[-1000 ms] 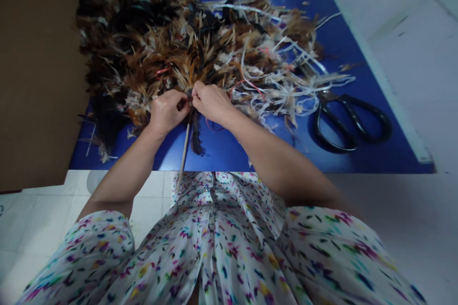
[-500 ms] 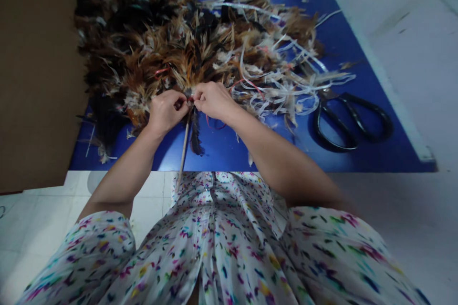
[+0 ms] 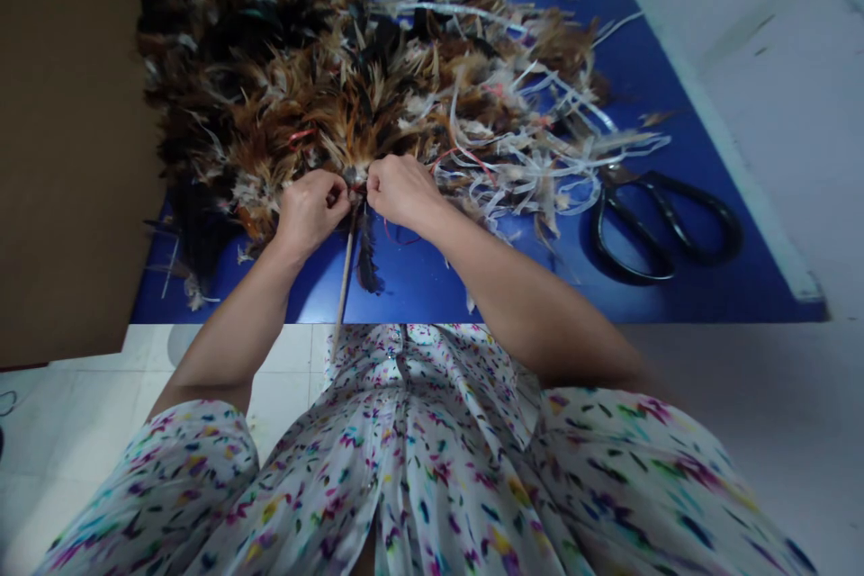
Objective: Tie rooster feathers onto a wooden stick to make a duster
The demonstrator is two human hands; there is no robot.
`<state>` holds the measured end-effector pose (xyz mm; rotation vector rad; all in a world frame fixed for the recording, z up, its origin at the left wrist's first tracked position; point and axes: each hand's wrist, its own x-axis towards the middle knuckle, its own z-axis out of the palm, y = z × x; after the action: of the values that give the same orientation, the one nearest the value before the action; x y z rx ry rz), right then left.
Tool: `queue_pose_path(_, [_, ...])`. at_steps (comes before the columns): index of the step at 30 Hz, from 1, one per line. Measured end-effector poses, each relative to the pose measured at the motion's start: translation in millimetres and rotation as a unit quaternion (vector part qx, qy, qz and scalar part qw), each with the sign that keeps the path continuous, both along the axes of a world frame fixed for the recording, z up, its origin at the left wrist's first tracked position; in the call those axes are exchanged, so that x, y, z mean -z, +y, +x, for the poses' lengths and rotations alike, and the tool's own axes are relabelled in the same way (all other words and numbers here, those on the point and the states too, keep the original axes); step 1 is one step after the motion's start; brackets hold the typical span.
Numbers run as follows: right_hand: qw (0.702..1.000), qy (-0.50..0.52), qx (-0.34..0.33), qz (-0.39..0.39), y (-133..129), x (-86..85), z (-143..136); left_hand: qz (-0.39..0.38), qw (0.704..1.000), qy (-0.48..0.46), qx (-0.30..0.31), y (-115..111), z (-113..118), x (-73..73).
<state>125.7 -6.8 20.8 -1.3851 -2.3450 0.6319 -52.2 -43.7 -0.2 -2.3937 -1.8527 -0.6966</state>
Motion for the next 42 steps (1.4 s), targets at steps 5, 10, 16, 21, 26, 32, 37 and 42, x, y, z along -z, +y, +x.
queue_pose_path(5, [1.000,-0.009,0.002,0.001,0.6,-0.1,-0.6,-0.011,1.000,0.001,-0.003,0.4,-1.0,1.1])
queue_pose_path(10, [1.000,-0.021,0.005,0.005,1.4,-0.1,-1.0,-0.012,1.000,0.011,-0.009,-0.5,-0.3,0.9])
queue_pose_path(16, [1.000,-0.030,-0.001,0.003,1.2,0.0,-0.6,-0.018,1.000,0.001,-0.017,1.0,-0.7,0.5])
queue_pose_path(21, [1.000,-0.015,0.007,-0.015,-0.2,-3.2,2.6,-0.011,0.998,-0.056,-0.028,3.4,-0.4,0.3])
queue_pose_path(26, [1.000,0.008,0.003,-0.001,5.0,5.5,2.4,-0.025,0.997,-0.041,-0.055,-2.7,9.2,-3.8])
queue_pose_path(32, [0.999,0.039,-0.013,-0.026,6.5,5.8,2.7,-0.109,0.979,-0.145,-0.093,-2.0,15.9,-12.1])
queue_pose_path(37, [0.976,0.202,-0.057,-0.059,3.3,-2.6,4.7,-0.159,0.905,-0.376,-0.123,-2.7,14.2,-27.8])
queue_pose_path(42, [0.940,0.325,-0.098,-0.038,0.6,-14.5,5.1,-0.170,0.808,-0.557,-0.085,-19.3,13.4,-60.4])
